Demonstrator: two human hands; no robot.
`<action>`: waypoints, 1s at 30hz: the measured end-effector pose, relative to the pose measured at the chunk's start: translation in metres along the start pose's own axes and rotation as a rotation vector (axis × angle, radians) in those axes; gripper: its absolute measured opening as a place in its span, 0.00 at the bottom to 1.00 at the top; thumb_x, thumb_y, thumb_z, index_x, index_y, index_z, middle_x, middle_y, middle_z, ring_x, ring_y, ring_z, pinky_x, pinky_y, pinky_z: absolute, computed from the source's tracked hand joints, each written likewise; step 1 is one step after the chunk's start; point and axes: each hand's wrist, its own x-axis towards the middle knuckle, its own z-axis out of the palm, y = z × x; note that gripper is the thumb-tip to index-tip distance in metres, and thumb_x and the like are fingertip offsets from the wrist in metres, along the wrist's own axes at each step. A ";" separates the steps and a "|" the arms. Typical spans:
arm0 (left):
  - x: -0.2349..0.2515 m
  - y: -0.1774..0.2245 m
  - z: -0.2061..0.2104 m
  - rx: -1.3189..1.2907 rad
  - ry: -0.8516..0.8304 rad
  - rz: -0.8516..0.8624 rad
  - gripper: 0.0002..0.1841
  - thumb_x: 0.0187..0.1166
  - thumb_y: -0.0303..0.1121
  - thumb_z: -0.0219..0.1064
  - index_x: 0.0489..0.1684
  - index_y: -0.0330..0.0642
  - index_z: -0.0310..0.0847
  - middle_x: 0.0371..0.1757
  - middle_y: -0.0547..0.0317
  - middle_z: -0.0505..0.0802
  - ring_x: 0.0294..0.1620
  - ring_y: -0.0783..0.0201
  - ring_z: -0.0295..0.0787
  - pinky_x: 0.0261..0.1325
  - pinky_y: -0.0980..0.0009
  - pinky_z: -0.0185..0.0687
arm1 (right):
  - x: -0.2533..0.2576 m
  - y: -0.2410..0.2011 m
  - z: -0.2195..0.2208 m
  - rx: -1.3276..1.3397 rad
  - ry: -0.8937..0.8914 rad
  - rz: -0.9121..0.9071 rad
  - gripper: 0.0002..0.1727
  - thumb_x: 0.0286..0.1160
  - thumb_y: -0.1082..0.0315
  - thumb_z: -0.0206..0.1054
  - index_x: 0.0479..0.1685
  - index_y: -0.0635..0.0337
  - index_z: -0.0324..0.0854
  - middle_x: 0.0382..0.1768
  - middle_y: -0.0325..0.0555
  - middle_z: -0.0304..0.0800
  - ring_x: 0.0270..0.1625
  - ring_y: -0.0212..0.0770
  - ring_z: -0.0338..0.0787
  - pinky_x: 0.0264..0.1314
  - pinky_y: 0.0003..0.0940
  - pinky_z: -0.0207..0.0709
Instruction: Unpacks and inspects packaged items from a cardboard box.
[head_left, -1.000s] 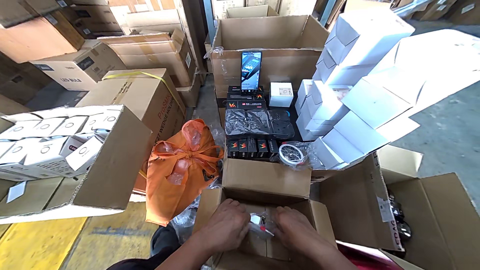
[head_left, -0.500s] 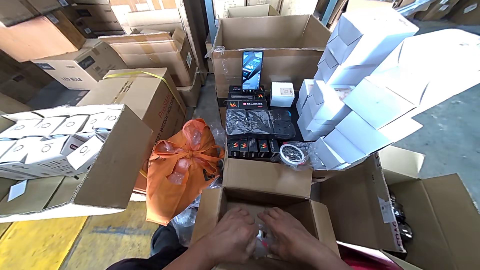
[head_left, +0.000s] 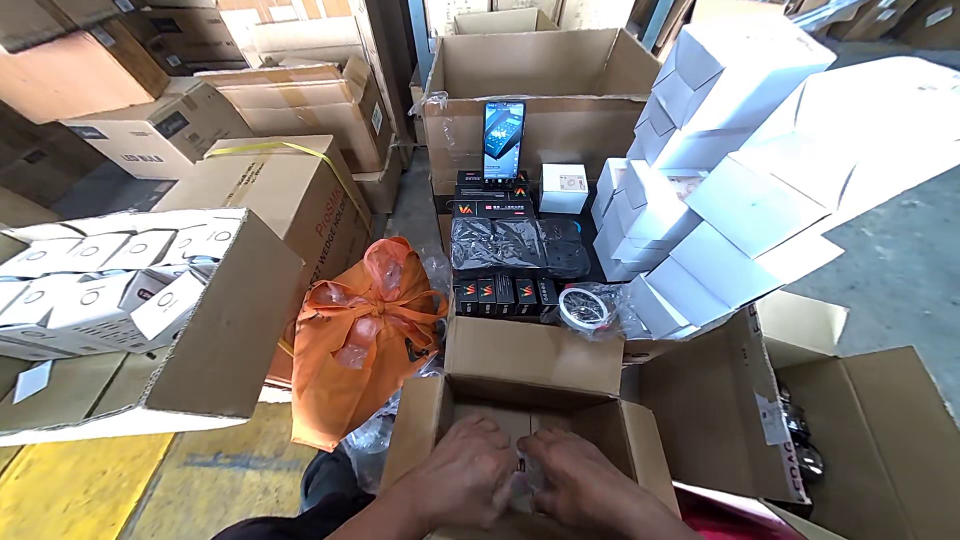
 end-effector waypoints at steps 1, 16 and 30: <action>0.000 0.000 0.000 0.000 -0.002 0.002 0.15 0.80 0.40 0.62 0.22 0.44 0.80 0.29 0.57 0.88 0.41 0.57 0.89 0.58 0.58 0.82 | 0.000 0.000 0.000 0.000 -0.004 0.005 0.35 0.68 0.50 0.77 0.76 0.54 0.77 0.64 0.54 0.87 0.69 0.57 0.84 0.73 0.59 0.74; 0.000 0.003 0.001 -0.012 0.030 0.028 0.14 0.79 0.39 0.63 0.21 0.44 0.80 0.29 0.57 0.89 0.40 0.57 0.89 0.56 0.58 0.83 | 0.000 0.000 0.000 -0.004 0.005 -0.026 0.34 0.69 0.49 0.76 0.75 0.53 0.78 0.64 0.54 0.86 0.69 0.58 0.84 0.72 0.60 0.75; 0.000 0.005 0.004 -0.093 0.057 0.022 0.20 0.86 0.43 0.60 0.22 0.43 0.80 0.28 0.57 0.88 0.39 0.58 0.89 0.54 0.59 0.83 | -0.001 0.000 0.002 -0.004 0.022 -0.060 0.30 0.70 0.50 0.75 0.70 0.54 0.81 0.60 0.54 0.88 0.65 0.57 0.86 0.69 0.59 0.77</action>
